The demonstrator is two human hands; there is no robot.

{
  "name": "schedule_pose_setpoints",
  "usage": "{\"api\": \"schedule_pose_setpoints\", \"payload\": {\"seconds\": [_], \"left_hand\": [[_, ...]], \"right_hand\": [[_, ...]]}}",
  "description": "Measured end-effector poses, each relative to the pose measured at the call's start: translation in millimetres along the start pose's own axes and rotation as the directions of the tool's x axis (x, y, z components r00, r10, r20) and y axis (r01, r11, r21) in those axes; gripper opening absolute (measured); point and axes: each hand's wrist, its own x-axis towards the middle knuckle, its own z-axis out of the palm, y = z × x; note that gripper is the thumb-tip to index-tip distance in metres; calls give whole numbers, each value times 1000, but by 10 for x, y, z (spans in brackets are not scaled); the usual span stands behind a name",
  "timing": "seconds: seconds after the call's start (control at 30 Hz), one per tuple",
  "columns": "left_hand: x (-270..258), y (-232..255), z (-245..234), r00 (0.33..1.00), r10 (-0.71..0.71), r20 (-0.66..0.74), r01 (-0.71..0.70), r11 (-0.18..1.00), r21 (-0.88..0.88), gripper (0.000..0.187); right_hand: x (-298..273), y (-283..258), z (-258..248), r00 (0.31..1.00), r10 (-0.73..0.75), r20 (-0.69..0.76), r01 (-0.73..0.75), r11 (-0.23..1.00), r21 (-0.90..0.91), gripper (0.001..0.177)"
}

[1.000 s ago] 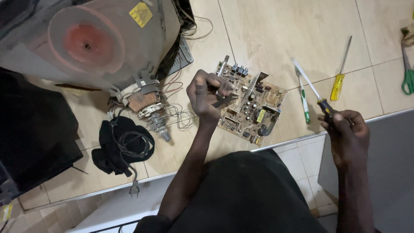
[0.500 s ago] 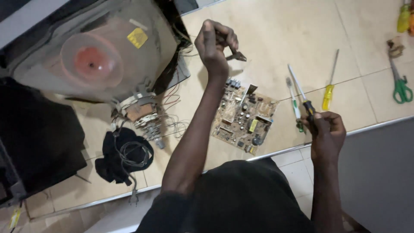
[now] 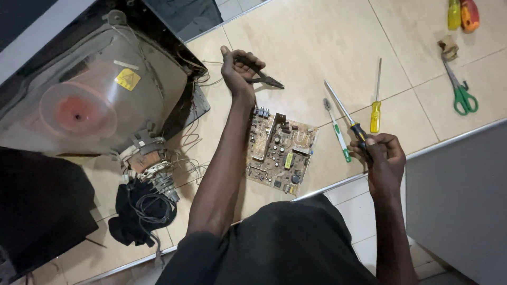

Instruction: A person is cleaning or inspecting a circuit board from a CRT television using a screwdriver and pliers to probe and adjust components.

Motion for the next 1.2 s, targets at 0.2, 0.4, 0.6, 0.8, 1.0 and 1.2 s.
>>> {"api": "schedule_pose_setpoints", "payload": {"seconds": [0.2, 0.4, 0.6, 0.8, 1.0, 1.2], "left_hand": [[178, -140, -216, 982, -186, -20, 182, 976, -119, 60], [194, -159, -321, 962, -257, 97, 265, 961, -80, 74], [282, -245, -551, 958, -228, 172, 259, 948, -187, 76], [184, 47, -655, 949, -110, 294, 218, 905, -365, 68], [-22, 279, -987, 904, 153, 398, 49, 891, -452, 68], [-395, 525, -1129, 888, 230, 399, -25, 889, -456, 65]], "right_hand": [[69, -93, 24, 1000, -16, 2, 16, 996, -85, 11], [7, -374, 40, 992, -127, -8, 121, 957, -262, 9], [160, -410, -181, 966, -260, 1, 257, 951, -170, 6], [98, -534, -182, 973, -232, -7, 228, 958, -176, 13], [-253, -686, 198, 928, -313, 205, 371, 834, -408, 14], [-344, -801, 532, 860, -310, 405, 493, 706, -509, 12]]}}
